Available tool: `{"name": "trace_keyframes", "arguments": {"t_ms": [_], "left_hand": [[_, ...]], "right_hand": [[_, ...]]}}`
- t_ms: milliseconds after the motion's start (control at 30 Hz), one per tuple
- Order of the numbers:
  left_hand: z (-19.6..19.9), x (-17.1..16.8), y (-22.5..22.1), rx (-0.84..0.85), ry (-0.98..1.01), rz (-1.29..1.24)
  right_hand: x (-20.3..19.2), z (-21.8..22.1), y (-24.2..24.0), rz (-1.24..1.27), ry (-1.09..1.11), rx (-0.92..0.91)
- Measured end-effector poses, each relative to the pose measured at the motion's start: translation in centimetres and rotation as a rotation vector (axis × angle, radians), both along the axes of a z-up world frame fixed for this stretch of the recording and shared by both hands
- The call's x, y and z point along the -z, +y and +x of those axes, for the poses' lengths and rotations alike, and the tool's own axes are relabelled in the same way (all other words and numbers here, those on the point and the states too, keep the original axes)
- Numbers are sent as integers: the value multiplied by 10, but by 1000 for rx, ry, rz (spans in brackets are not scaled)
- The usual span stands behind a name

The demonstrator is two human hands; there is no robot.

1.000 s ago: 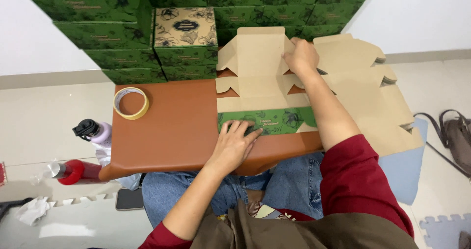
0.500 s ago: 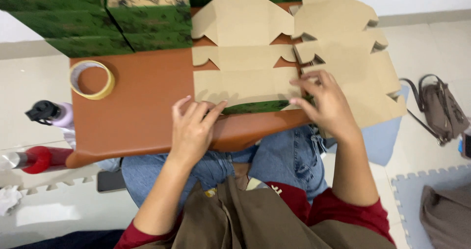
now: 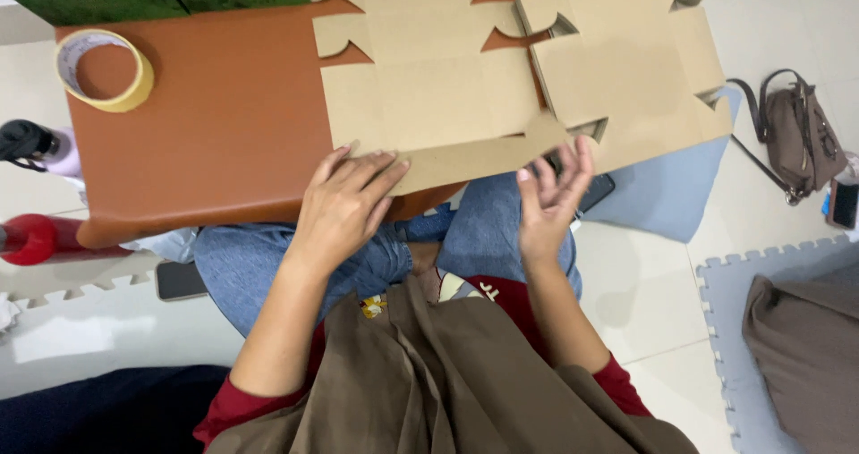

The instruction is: Folding and assembling cardboard boxes from flat printed templates by following pre-scored lines and tucking in flaps.

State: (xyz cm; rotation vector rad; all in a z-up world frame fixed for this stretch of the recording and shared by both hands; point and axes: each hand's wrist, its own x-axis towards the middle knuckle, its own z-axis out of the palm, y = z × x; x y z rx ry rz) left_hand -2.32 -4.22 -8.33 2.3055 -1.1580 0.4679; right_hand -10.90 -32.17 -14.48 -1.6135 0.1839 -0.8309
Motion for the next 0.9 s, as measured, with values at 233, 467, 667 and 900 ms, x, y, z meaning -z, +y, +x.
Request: {"name": "trace_keyframes", "arguments": {"t_ms": [233, 467, 667, 900], "left_hand": [[-4, 14, -1, -41, -17, 31], [-3, 18, -4, -52, -66, 56], [-5, 21, -5, -80, -110, 82], [-6, 21, -6, -86, -85, 69]], "right_hand": [[-20, -4, 37, -556, 14, -139], [-11, 3, 19, -1151, 38, 14], [-16, 9, 24, -1322, 156, 15], [-12, -15, 35, -1379, 209, 69]]}}
